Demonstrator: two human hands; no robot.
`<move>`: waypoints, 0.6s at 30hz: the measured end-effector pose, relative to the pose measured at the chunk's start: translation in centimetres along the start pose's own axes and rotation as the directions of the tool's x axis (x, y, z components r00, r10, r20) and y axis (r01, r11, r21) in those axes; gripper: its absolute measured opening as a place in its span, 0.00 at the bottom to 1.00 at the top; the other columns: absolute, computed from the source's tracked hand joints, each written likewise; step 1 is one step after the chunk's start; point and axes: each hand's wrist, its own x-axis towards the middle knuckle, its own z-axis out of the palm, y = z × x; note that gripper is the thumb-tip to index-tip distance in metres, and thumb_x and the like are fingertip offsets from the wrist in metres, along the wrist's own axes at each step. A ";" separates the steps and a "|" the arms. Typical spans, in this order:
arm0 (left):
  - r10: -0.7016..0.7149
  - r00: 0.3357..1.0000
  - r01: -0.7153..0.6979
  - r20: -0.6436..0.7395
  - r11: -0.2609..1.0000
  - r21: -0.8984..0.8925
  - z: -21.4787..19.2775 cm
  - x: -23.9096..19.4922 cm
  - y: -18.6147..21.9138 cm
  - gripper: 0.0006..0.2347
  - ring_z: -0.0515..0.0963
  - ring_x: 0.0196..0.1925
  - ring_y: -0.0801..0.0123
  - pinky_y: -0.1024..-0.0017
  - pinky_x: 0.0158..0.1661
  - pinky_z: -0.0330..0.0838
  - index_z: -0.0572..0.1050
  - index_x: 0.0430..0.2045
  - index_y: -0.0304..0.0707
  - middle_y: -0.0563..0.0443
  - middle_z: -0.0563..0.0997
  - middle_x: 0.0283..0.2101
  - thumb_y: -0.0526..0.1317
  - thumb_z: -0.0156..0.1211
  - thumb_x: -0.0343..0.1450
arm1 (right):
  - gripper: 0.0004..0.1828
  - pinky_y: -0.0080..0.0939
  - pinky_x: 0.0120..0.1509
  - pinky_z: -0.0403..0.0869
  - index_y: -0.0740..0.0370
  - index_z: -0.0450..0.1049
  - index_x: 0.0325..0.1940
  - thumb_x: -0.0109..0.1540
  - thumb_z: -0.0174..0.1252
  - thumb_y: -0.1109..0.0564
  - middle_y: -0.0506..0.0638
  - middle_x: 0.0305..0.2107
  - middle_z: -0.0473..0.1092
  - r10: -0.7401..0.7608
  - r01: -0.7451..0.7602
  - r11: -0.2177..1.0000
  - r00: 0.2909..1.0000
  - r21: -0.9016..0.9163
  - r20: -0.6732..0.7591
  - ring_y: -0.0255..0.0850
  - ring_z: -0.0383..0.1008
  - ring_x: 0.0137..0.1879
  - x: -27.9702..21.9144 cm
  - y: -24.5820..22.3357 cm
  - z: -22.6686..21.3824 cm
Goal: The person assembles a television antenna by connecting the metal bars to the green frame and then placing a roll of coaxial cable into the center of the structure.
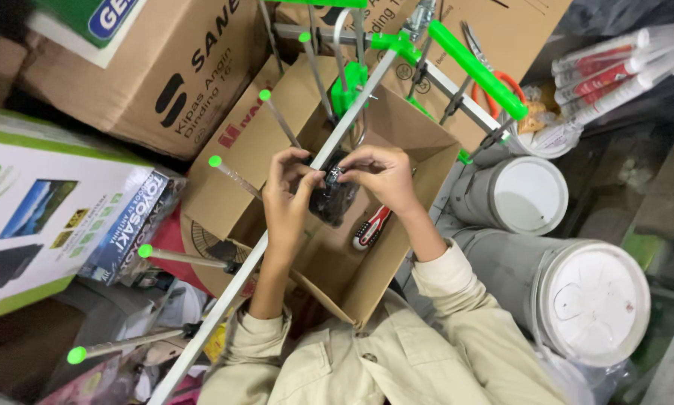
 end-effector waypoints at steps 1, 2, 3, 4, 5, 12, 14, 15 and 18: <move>-0.010 1.000 0.010 0.022 0.999 -0.030 0.0 0.0 -0.4 0.12 0.78 0.37 0.78 0.79 0.42 0.73 0.70 0.51 0.33 0.53 0.79 0.33 0.29 0.59 0.75 | 0.10 0.33 0.49 0.79 0.70 0.80 0.41 0.56 0.68 0.71 0.53 0.37 0.78 -0.063 0.064 0.995 0.998 -0.079 0.021 0.36 0.79 0.43 0.0 0.1 -0.3; -0.024 0.999 0.026 0.047 0.998 -0.053 0.0 0.1 -0.8 0.12 0.78 0.37 0.78 0.79 0.42 0.72 0.69 0.53 0.33 0.53 0.79 0.33 0.29 0.58 0.76 | 0.10 0.33 0.47 0.77 0.71 0.81 0.41 0.56 0.70 0.73 0.54 0.37 0.78 -0.121 0.126 0.981 0.992 -0.148 0.041 0.36 0.78 0.43 0.1 0.3 -0.4; -0.037 0.997 0.043 0.073 0.996 -0.075 -0.1 0.2 -1.1 0.12 0.77 0.37 0.78 0.79 0.42 0.71 0.69 0.55 0.33 0.53 0.79 0.33 0.29 0.57 0.77 | 0.10 0.33 0.48 0.78 0.71 0.81 0.42 0.56 0.69 0.73 0.54 0.37 0.78 -0.131 0.139 0.977 0.989 -0.163 0.062 0.36 0.78 0.43 0.4 0.4 -0.6; -0.062 0.995 0.063 0.075 0.998 -0.015 -0.2 0.0 -1.2 0.11 0.75 0.36 0.78 0.80 0.40 0.69 0.70 0.55 0.33 0.54 0.77 0.32 0.30 0.56 0.78 | 0.10 0.33 0.48 0.79 0.71 0.81 0.42 0.57 0.68 0.72 0.54 0.38 0.78 -0.136 0.147 0.974 0.988 -0.175 0.075 0.36 0.79 0.43 0.5 0.4 -0.8; -0.087 0.993 0.084 0.076 0.995 0.045 -0.3 -0.2 -1.1 0.10 0.73 0.34 0.79 0.80 0.38 0.67 0.71 0.54 0.33 0.54 0.76 0.31 0.31 0.55 0.79 | 0.10 0.33 0.49 0.79 0.71 0.81 0.43 0.57 0.68 0.72 0.53 0.38 0.78 -0.141 0.156 0.970 0.986 -0.186 0.089 0.36 0.79 0.43 0.3 0.4 -0.8; -0.098 0.987 0.079 0.128 0.986 0.146 0.2 0.5 0.0 0.09 0.70 0.34 0.83 0.82 0.37 0.67 0.65 0.55 0.34 0.57 0.77 0.32 0.33 0.50 0.80 | 0.10 0.33 0.46 0.78 0.69 0.81 0.42 0.56 0.70 0.71 0.53 0.38 0.79 -0.265 0.304 0.908 0.949 -0.288 0.168 0.36 0.79 0.42 -0.2 -0.7 0.2; -0.087 0.986 0.074 0.139 0.993 0.097 0.2 0.5 -0.1 0.10 0.71 0.35 0.83 0.81 0.38 0.68 0.63 0.55 0.34 0.55 0.78 0.33 0.32 0.50 0.80 | 0.10 0.32 0.43 0.77 0.69 0.81 0.41 0.56 0.70 0.71 0.54 0.37 0.79 -0.226 0.256 0.917 0.965 -0.305 0.130 0.35 0.78 0.39 -0.5 -0.9 0.2; -0.086 0.986 0.077 0.143 0.994 0.073 0.1 0.4 -0.3 0.11 0.71 0.35 0.83 0.81 0.38 0.68 0.62 0.56 0.34 0.54 0.79 0.34 0.32 0.49 0.80 | 0.10 0.32 0.44 0.77 0.69 0.81 0.41 0.56 0.70 0.71 0.53 0.37 0.79 -0.231 0.261 0.916 0.964 -0.304 0.133 0.35 0.79 0.40 -0.6 -0.8 0.1; -0.007 0.986 -0.029 0.166 0.976 0.215 -0.2 0.3 -0.6 0.11 0.71 0.33 0.81 0.81 0.38 0.68 0.61 0.55 0.33 0.50 0.78 0.30 0.31 0.50 0.80 | 0.11 0.33 0.44 0.77 0.69 0.82 0.41 0.56 0.71 0.71 0.54 0.36 0.79 -0.228 0.264 0.910 0.963 -0.320 0.143 0.35 0.79 0.40 -0.6 -0.8 0.3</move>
